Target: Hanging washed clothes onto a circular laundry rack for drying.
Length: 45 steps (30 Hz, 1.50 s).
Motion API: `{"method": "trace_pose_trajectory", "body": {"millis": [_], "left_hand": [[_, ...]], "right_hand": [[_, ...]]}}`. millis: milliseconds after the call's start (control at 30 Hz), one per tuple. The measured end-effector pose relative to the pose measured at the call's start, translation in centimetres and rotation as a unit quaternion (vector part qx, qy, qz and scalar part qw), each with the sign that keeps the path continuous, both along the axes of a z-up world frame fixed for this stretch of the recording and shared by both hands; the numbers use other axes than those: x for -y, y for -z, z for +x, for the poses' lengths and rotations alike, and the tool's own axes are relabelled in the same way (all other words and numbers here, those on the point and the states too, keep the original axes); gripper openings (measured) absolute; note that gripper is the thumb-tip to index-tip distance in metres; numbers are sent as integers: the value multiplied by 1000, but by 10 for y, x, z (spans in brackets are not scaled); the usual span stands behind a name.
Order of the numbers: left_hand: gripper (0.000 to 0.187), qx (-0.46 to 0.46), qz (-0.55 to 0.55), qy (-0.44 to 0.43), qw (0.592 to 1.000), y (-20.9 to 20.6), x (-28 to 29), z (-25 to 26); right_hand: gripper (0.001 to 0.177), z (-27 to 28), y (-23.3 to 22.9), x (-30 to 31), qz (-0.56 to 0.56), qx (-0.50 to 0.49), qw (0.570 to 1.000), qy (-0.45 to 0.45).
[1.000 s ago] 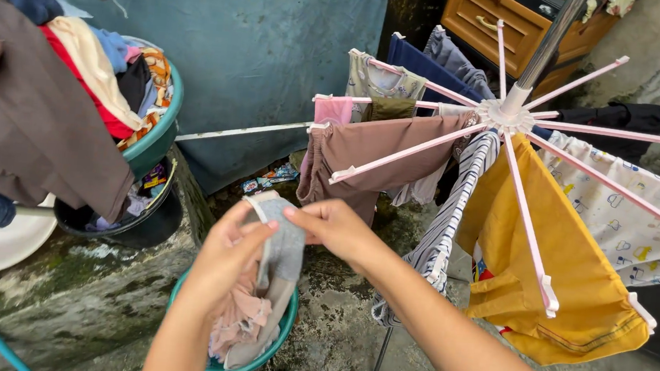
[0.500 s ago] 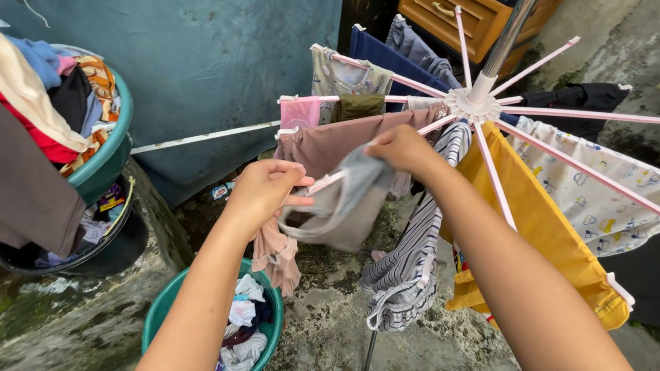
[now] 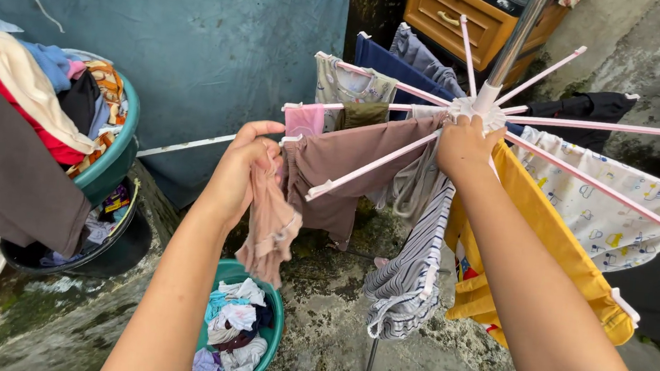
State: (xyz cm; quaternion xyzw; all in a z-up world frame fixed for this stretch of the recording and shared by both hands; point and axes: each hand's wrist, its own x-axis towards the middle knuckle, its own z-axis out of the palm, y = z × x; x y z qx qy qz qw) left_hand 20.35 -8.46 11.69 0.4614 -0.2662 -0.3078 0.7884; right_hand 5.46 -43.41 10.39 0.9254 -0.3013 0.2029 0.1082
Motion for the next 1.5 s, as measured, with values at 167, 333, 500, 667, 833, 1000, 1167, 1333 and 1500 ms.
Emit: {"method": "trace_pose_trajectory", "body": {"millis": [167, 333, 500, 667, 833, 1000, 1167, 1333, 1500], "left_hand": [[46, 148, 28, -40, 988, -9, -4, -19], [31, 328, 80, -104, 936, -28, -24, -41], [24, 414, 128, -215, 875, -42, -64, -45], [20, 357, 140, -202, 901, -12, -93, -15], [12, 207, 33, -98, 973, -1, -112, -5], [18, 277, 164, 33, 946, 20, -122, 3], [43, 130, 119, 108, 978, 13, -134, -16], [66, 46, 3, 86, 995, -19, -117, -52], [83, 107, 72, 34, 991, -10, -120, -51]], "right_hand": [[36, 6, -28, -110, 225, 67, 936, -263], [41, 12, -43, -195, 305, 58, 830, -463], [26, 18, -55, -187, 336, 89, 817, -460], [19, 21, -66, -181, 505, 78, 704, -494], [21, 18, -68, -191, 571, 48, 624, -531], [29, 25, -57, -175, 598, 112, 609, -509], [27, 26, -79, -203, 573, 197, 590, -534], [40, 20, -45, -230, 389, 205, 782, -442], [77, 13, -27, -254, 782, 40, 558, -274]]}}
